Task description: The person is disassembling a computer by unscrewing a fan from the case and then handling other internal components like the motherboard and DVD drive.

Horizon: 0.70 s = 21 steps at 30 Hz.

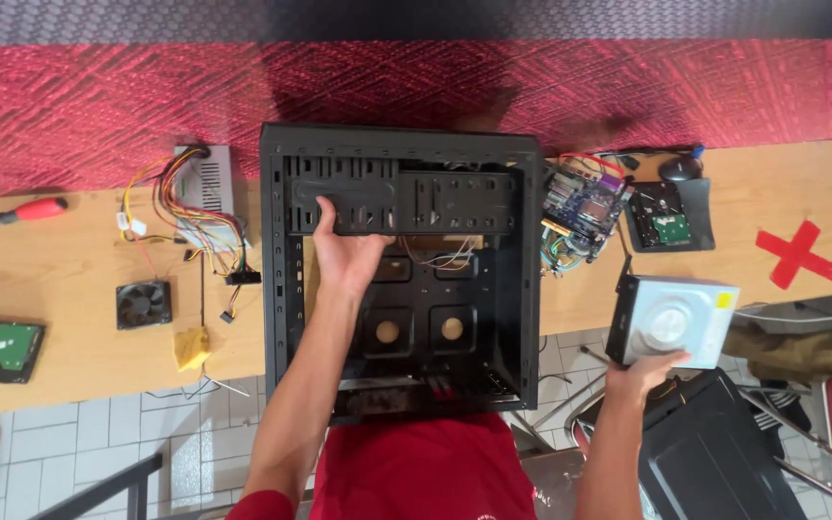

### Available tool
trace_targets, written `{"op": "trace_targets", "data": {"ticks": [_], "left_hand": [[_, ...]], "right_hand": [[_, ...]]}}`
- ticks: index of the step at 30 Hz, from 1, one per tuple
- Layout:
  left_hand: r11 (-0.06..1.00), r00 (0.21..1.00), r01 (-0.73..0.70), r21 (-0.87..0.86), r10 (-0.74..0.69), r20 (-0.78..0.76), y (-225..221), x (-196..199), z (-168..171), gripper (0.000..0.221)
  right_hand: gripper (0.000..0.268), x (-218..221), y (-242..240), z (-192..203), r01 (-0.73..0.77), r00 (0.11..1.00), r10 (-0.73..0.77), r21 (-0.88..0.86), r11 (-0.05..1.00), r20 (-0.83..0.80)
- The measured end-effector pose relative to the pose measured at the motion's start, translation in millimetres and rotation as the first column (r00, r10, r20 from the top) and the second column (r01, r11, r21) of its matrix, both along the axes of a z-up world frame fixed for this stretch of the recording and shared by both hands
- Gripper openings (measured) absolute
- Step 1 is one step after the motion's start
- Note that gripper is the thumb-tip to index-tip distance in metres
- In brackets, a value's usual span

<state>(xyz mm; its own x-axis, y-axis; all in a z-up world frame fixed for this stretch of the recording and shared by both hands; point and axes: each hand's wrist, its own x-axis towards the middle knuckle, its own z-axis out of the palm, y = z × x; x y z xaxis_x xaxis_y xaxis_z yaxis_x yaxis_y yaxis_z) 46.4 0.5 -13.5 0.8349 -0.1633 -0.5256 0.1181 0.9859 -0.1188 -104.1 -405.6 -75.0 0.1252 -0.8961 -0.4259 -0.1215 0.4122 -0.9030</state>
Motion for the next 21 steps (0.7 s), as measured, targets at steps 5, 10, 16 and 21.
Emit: {"op": "trace_targets", "data": {"ticks": [5, 10, 16, 21], "left_hand": [[1.000, 0.997, -0.027, -0.006, 0.027, -0.075, 5, 22, -76, 0.056], [0.998, 0.990, -0.068, -0.013, 0.066, -0.128, 4, 48, -174, 0.057], [0.995, 0.983, -0.096, -0.016, 0.092, -0.158, 10, 75, -252, 0.061], [0.993, 0.982, -0.117, -0.023, 0.113, -0.149, 5, 68, -214, 0.056]], "right_hand": [[0.113, -21, -100, -154, -0.038, 0.994, 0.039, 0.019, 0.999, -0.097], [0.113, -13, -97, -172, -0.075, 0.985, 0.063, -0.067, 0.995, -0.159], [0.110, 1, -88, -168, -0.108, 0.984, 0.100, -0.051, 0.993, -0.147], [0.101, 7, -85, -161, -0.278, 0.936, 0.270, -0.004, 0.960, -0.224]]}}
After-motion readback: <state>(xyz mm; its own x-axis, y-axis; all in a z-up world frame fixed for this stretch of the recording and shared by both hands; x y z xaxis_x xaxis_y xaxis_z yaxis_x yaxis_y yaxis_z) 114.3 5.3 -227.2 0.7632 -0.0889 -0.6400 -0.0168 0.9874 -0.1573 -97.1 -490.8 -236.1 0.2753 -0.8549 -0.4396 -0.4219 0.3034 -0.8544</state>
